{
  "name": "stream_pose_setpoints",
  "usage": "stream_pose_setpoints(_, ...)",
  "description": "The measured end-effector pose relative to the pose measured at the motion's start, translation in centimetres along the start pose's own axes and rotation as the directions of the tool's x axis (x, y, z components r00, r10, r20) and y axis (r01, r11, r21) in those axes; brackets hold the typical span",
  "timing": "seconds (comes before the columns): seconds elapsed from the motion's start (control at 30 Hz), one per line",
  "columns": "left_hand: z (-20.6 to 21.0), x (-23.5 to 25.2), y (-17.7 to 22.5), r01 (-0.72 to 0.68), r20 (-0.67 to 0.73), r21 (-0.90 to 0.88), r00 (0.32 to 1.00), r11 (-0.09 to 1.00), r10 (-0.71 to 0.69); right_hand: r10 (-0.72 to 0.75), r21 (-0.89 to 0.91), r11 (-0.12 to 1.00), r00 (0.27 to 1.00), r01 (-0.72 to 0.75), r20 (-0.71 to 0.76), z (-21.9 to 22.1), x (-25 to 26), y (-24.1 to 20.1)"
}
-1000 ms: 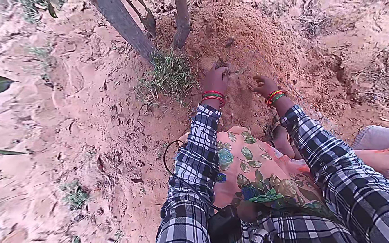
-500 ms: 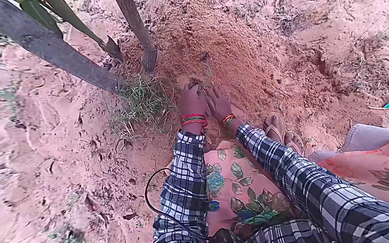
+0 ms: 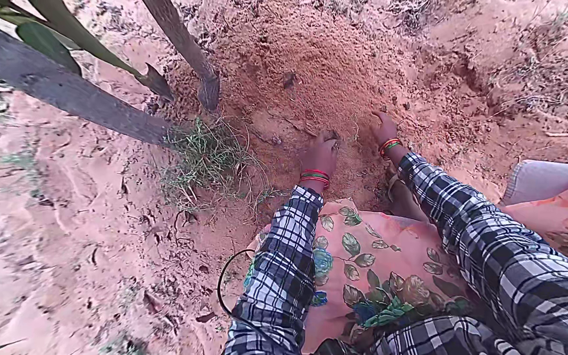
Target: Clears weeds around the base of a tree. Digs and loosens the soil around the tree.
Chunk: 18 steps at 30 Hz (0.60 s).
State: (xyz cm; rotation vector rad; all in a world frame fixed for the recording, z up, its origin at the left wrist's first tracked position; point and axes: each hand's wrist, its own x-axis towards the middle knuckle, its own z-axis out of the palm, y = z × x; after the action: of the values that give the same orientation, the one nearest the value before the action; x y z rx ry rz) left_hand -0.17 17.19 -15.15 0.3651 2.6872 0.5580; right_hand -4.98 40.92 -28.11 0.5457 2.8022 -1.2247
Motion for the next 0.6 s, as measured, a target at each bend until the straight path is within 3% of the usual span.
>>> stream_pose_setpoints(0.13,3.7,2.7,2.2,-0.143,0.251,0.16,0.963,0.977,0.1,0.38,0.081,0.923,0.924,-0.375,-0.044,-3.1,4.9,6.5)
stream_pose_setpoints(0.2,5.1,3.3,2.8,-0.153,0.343,0.178,0.936,0.972,0.085,0.457,0.041,0.889,0.89,-0.457,0.008,-3.5,6.5,8.5)
stream_pose_setpoints(0.27,6.2,2.9,2.3,-0.172,0.384,0.223,0.92,0.959,0.076,0.417,-0.117,0.906,0.906,-0.407,0.07,-2.9,8.1,9.5)
stream_pose_setpoints(0.43,6.9,3.5,1.2,-0.187,0.407,0.244,0.91,0.952,0.075,0.371,-0.05,0.929,0.921,-0.367,0.12,0.8,12.9,6.8)
stream_pose_setpoints(0.6,6.4,3.1,1.3,-0.178,0.387,0.223,0.918,0.958,0.081,0.237,-0.087,0.971,0.945,-0.223,0.226,1.6,9.8,-0.5)
